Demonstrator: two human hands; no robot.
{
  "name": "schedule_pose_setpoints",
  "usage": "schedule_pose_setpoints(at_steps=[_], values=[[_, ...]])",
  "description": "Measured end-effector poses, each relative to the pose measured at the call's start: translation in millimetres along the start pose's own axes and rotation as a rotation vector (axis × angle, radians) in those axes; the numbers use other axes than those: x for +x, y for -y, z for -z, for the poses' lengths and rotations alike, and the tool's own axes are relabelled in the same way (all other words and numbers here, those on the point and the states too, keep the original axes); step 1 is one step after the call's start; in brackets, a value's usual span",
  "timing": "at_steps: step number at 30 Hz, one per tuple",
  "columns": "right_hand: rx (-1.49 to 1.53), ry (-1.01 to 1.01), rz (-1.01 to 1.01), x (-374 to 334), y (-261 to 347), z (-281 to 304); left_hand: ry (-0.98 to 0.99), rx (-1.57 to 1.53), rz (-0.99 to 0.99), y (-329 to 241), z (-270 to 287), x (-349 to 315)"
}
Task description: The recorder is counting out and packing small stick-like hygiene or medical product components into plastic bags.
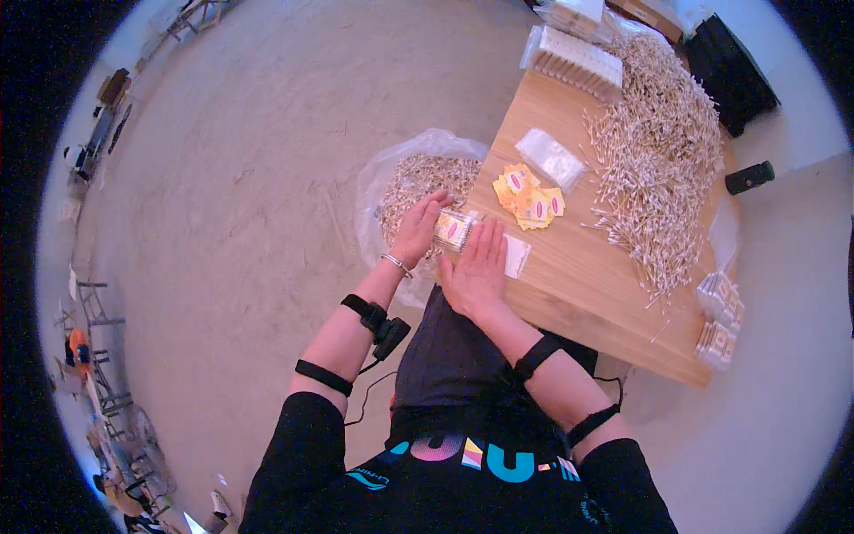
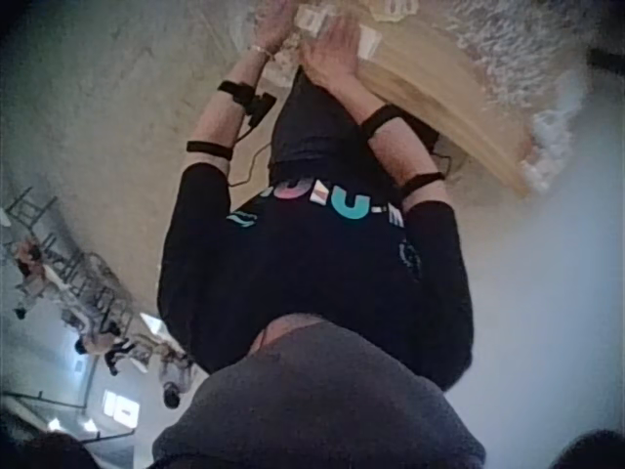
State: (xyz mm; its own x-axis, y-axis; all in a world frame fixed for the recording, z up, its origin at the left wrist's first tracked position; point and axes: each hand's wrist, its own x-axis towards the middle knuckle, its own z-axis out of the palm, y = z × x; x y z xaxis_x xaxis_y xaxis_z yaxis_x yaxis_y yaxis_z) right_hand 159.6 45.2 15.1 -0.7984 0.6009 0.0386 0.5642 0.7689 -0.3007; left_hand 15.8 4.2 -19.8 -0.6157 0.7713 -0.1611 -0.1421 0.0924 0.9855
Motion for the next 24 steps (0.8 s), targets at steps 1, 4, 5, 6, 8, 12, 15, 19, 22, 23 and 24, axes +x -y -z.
schedule_pose_setpoints(at_steps=[1,4,5,6,8,12,15,19,22,23,24], values=[[0.015,-0.003,0.007,1,2,0,0.002,-0.009,-0.002,1,1,0],[0.134,0.0,-0.026,4,3,-4,0.008,-0.026,0.004,0,2,0],[0.182,0.002,-0.046,6,-2,-7,0.011,-0.028,0.009,-6,1,0],[0.316,-0.124,-0.037,11,-10,-10,0.013,-0.03,0.014,-11,-1,0],[0.591,-0.368,-0.013,21,-20,-11,0.01,-0.039,-0.012,-18,0,-1],[0.958,-0.308,-0.143,30,-16,-5,0.029,-0.05,0.064,-23,4,-5],[1.074,-0.29,-0.13,33,-4,-8,0.063,-0.087,0.079,-21,3,-4],[1.071,-0.279,-0.113,40,2,-34,0.1,-0.152,0.084,-17,-1,2],[1.02,-0.331,-0.067,43,14,-34,0.12,-0.091,0.045,-12,3,0],[0.997,-0.375,-0.052,44,13,-34,0.131,-0.062,0.034,-12,2,0],[1.014,-0.372,-0.052,45,12,-35,0.145,-0.034,0.023,-13,0,1]])
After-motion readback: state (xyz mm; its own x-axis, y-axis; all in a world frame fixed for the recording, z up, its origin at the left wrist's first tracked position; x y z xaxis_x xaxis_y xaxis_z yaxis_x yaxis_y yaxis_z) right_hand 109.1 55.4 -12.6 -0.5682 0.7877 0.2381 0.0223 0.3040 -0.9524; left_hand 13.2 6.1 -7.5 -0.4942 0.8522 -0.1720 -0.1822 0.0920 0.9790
